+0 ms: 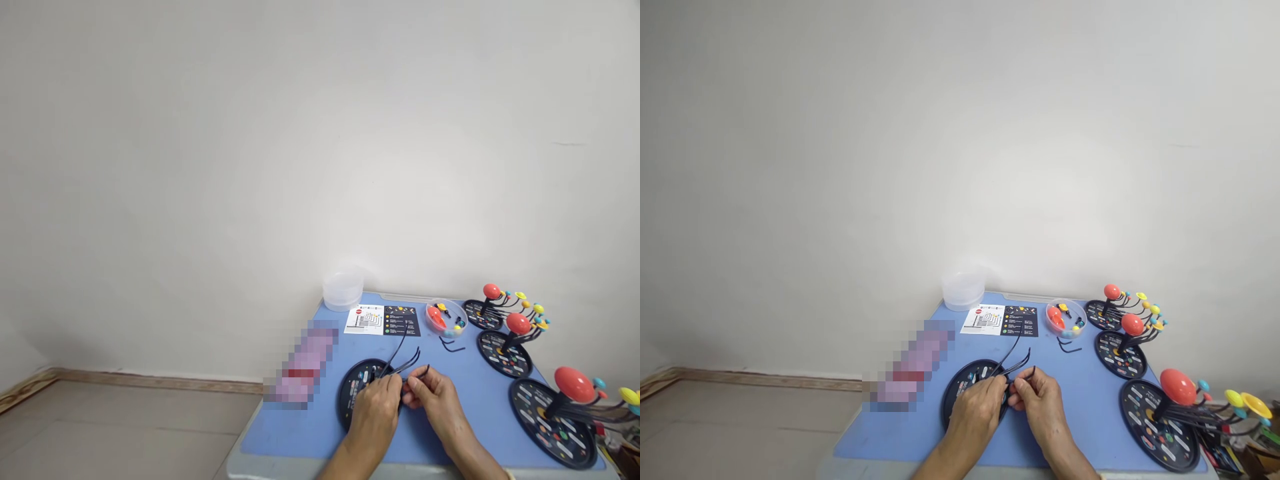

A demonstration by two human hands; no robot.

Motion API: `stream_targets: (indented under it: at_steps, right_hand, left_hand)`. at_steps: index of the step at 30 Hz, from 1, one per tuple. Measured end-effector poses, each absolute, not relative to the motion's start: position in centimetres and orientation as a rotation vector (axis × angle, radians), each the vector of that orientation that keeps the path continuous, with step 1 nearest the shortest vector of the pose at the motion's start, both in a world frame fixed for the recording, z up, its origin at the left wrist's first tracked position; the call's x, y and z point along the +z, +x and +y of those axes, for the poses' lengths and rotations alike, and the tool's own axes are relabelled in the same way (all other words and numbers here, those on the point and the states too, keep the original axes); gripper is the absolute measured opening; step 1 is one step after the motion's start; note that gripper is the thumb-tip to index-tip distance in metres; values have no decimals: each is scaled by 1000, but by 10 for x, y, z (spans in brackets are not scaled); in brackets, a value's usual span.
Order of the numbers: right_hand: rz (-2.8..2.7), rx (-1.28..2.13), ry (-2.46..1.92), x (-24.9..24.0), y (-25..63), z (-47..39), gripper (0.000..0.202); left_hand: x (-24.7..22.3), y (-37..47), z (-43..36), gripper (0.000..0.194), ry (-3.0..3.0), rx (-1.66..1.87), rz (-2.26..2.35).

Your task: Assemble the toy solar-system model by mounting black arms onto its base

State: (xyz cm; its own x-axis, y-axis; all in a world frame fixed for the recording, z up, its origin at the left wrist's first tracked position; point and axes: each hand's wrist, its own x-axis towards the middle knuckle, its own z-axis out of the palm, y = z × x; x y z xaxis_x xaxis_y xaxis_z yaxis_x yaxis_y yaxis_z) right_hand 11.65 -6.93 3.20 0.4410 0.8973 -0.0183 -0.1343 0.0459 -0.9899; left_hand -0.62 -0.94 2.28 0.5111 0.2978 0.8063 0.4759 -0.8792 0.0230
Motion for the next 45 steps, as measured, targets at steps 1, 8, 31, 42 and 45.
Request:
stream_targets:
  at_steps: [1, 8, 31, 42, 45]
  right_hand:
    - [-777, 921, -1279, 33, 116, -69, 50]
    - [-740, 985, -1278, 34, 118, -70, 54]
    - [-725, 960, -1339, 35, 137, -78, 56]
    - [-674, 779, -1394, 30, 159, -94, 51]
    - [-700, 744, -1404, 28, 160, -95, 51]
  left_hand:
    - [23, -6, -10, 38, -2552, -1308, -657]
    - [23, -7, -9, 36, -2540, -1315, -683]
    - [22, -12, -18, 31, -2535, -1375, -689]
    - [25, -42, -1, 42, -2781, -1650, -1481]
    - [33, -32, 10, 41, -3009, -1623, -1649]
